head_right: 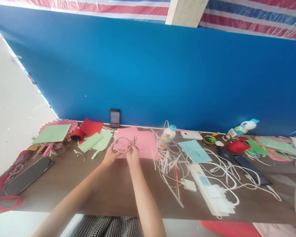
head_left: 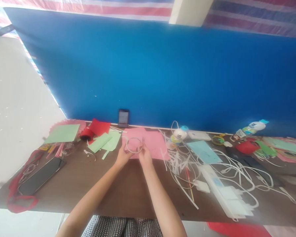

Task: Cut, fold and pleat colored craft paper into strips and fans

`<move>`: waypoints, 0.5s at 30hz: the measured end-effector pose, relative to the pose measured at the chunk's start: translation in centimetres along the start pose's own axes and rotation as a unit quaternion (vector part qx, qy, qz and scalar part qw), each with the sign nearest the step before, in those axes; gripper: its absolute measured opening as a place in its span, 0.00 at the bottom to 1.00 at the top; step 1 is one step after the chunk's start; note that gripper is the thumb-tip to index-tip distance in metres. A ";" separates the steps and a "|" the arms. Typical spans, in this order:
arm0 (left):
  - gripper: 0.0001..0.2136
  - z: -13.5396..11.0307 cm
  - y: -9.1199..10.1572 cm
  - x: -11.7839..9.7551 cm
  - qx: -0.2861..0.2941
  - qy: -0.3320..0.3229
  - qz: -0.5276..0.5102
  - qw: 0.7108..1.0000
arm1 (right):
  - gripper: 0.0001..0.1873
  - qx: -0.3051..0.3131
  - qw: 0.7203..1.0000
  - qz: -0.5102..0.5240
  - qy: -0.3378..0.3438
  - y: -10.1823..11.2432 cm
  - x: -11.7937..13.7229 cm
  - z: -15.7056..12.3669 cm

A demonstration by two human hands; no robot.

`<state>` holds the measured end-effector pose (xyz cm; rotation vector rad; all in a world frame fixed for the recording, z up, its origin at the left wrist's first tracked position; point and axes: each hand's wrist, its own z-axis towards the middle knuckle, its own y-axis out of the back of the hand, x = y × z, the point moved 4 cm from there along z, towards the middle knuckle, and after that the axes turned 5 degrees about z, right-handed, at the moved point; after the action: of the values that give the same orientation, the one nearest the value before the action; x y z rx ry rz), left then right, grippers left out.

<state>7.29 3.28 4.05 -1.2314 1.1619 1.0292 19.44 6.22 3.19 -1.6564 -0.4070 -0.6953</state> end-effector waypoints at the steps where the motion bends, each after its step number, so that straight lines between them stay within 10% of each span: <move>1: 0.34 0.1 0.1 0.0 -0.003 -0.001 0.017 1.000 | 0.04 -0.010 1.000 -0.003 0.007 0.2 0.0 -0.1; 5: 0.37 0.5 3.1 0.6 -0.040 0.034 0.112 0.992 | 0.02 -0.039 0.999 -0.004 0.021 1.1 0.6 -0.2; 9: 0.38 0.4 7.6 0.2 -0.223 -0.023 0.202 0.953 | 0.03 -0.055 0.998 -0.003 0.032 1.5 0.7 0.5; 15: 0.47 -0.3 4.0 0.8 -0.068 -0.052 0.087 0.993 | 0.04 -0.074 0.997 0.012 0.031 0.1 -1.3 1.8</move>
<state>3.47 3.25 2.75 -1.1812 1.1474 1.3060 18.88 8.13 2.15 -1.7713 -0.2977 -0.7716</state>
